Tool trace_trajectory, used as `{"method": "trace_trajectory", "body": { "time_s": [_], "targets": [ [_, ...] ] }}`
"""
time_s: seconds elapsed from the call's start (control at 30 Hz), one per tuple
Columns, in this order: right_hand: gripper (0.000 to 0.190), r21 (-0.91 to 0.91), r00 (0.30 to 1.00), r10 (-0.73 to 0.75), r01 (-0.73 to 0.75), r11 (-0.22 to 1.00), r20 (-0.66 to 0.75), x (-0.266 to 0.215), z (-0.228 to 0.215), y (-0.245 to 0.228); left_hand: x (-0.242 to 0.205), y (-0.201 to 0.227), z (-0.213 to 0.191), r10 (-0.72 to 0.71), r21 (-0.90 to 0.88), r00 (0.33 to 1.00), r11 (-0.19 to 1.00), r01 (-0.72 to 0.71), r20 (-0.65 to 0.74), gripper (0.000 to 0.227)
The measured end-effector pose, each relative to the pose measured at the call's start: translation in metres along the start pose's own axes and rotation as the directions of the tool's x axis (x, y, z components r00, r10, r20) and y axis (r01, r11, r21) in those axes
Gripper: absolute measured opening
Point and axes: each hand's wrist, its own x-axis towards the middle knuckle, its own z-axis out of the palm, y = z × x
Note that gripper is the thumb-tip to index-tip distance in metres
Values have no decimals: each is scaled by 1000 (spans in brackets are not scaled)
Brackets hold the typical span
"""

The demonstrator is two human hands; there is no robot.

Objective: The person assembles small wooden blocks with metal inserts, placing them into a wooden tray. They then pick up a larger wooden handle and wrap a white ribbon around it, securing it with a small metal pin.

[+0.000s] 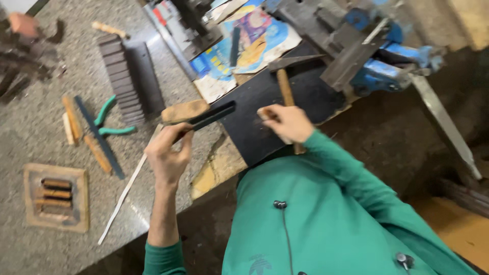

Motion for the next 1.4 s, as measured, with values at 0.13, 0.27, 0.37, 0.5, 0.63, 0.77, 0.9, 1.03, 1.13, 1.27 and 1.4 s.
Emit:
{"method": "trace_trajectory", "body": {
  "time_s": [0.13, 0.27, 0.37, 0.5, 0.63, 0.77, 0.9, 1.03, 1.13, 1.27, 1.4],
  "targets": [
    [50, -168, 936, -271, 237, 957, -226, 1, 1, -21, 16, 6, 21, -78, -132, 993, 989, 65, -93, 16],
    [40, -230, 850, -225, 126, 965, -477, -50, -70, -22, 39, 22, 68, -144, -311, 970, 947, 78, -194, 16],
    [34, -368, 700, -148, -175, 913, -699, -114, -132, 35, 63, 40, 126, -217, -495, 948, 865, 77, -233, 15],
    [62, -577, 709, -107, -467, 670, -697, -217, -200, 178, 102, 68, 204, -208, -643, 954, 766, 22, -214, 15],
    [69, -180, 569, 560, -780, 599, -601, -300, -220, 277, 142, 82, 274, -107, -548, 958, 835, -57, -264, 15],
    [59, -331, 548, 664, -836, 437, -508, -318, -243, 292, 168, 81, 328, -61, -416, 945, 905, -84, -322, 15],
    [53, -493, 492, 591, -852, 177, -639, -367, -265, 296, 176, 78, 361, -19, -277, 943, 958, -78, -332, 18],
    [51, -504, 498, 594, -846, 173, -632, -388, -292, 304, 181, 76, 374, -2, -238, 947, 968, -79, -322, 19],
    [51, -466, 464, 637, -866, 181, -616, -369, -289, 313, 185, 81, 374, -15, -209, 950, 977, -53, -310, 18],
    [52, -473, 465, 661, -862, 185, -589, -361, -280, 320, 183, 83, 374, 39, -118, 955, 990, -77, -293, 15],
    [52, -474, 466, 653, -862, 181, -597, -357, -276, 326, 183, 79, 371, 95, -63, 958, 991, -116, -271, 11]
  ]
}}
